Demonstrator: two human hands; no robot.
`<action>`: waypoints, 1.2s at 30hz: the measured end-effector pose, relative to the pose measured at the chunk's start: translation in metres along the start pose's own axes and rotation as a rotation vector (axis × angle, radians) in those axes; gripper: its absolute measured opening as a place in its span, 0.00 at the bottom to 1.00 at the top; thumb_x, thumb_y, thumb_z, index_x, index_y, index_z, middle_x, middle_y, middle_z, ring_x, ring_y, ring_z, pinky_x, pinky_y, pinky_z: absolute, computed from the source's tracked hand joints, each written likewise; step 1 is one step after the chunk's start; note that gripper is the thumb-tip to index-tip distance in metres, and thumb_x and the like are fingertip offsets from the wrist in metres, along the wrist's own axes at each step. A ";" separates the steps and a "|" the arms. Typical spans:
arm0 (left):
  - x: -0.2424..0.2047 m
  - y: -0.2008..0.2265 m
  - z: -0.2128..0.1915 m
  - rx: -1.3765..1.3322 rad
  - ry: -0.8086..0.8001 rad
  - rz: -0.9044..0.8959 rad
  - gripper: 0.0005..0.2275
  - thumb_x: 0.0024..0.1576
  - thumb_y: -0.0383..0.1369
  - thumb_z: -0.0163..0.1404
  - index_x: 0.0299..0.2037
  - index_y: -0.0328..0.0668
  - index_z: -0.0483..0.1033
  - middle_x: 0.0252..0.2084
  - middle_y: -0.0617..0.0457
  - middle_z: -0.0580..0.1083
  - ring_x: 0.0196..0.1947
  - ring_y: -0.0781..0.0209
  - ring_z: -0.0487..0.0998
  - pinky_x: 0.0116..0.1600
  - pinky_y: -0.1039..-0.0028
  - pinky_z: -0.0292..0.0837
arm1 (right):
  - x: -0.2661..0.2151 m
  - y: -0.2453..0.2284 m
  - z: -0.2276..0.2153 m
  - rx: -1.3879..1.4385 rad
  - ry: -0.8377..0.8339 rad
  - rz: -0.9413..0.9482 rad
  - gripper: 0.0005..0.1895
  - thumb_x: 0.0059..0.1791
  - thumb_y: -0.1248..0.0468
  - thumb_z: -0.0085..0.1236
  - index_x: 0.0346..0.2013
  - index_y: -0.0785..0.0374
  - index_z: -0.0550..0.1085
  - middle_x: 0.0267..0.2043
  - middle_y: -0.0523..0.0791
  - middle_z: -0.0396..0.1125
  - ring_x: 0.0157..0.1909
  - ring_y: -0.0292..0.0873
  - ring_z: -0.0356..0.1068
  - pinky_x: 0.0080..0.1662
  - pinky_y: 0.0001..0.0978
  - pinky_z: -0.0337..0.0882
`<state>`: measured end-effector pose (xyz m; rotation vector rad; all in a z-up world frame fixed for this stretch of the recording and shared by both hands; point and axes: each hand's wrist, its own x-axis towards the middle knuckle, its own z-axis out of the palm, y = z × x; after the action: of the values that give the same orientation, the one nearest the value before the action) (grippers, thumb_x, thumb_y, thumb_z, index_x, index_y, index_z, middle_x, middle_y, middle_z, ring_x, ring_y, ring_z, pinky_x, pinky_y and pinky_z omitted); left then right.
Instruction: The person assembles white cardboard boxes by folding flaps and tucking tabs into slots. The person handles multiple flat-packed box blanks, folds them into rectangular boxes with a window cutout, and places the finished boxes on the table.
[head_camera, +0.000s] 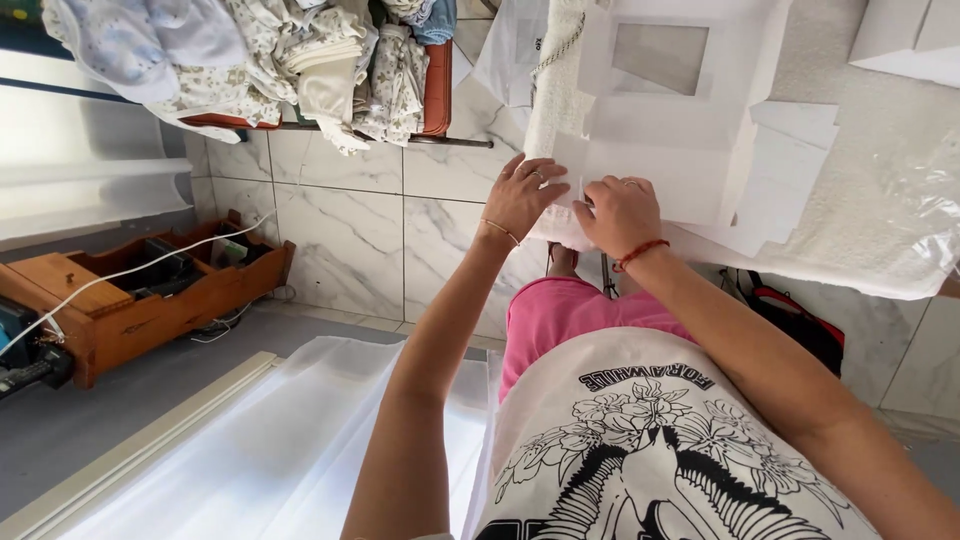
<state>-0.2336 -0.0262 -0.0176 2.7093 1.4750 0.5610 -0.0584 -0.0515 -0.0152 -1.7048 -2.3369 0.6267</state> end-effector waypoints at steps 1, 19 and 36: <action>0.000 -0.003 0.008 -0.032 0.023 0.051 0.08 0.46 0.31 0.47 0.30 0.65 0.72 0.35 0.65 0.70 0.44 0.67 0.68 0.55 0.67 0.57 | -0.005 0.003 0.002 0.000 0.032 0.003 0.15 0.45 0.49 0.46 0.29 0.58 0.71 0.27 0.41 0.63 0.33 0.46 0.68 0.46 0.41 0.61; 0.095 0.038 0.053 -0.117 -0.720 0.437 0.05 0.48 0.43 0.44 0.31 0.62 0.68 0.29 0.59 0.72 0.33 0.58 0.74 0.42 0.65 0.66 | -0.056 0.020 -0.019 -0.109 0.524 -0.017 0.06 0.44 0.63 0.49 0.24 0.58 0.64 0.28 0.42 0.61 0.33 0.39 0.64 0.49 0.36 0.62; 0.112 0.052 0.042 -0.107 -0.752 0.426 0.03 0.50 0.40 0.43 0.28 0.67 0.71 0.35 0.61 0.70 0.36 0.57 0.72 0.42 0.66 0.62 | -0.053 0.028 -0.018 -0.294 0.405 0.010 0.09 0.46 0.58 0.51 0.39 0.55 0.68 0.26 0.41 0.61 0.32 0.37 0.66 0.45 0.31 0.66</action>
<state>-0.1232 0.0431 -0.0136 2.6690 0.6716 -0.3604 -0.0103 -0.0905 -0.0060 -1.7565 -2.2026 -0.0699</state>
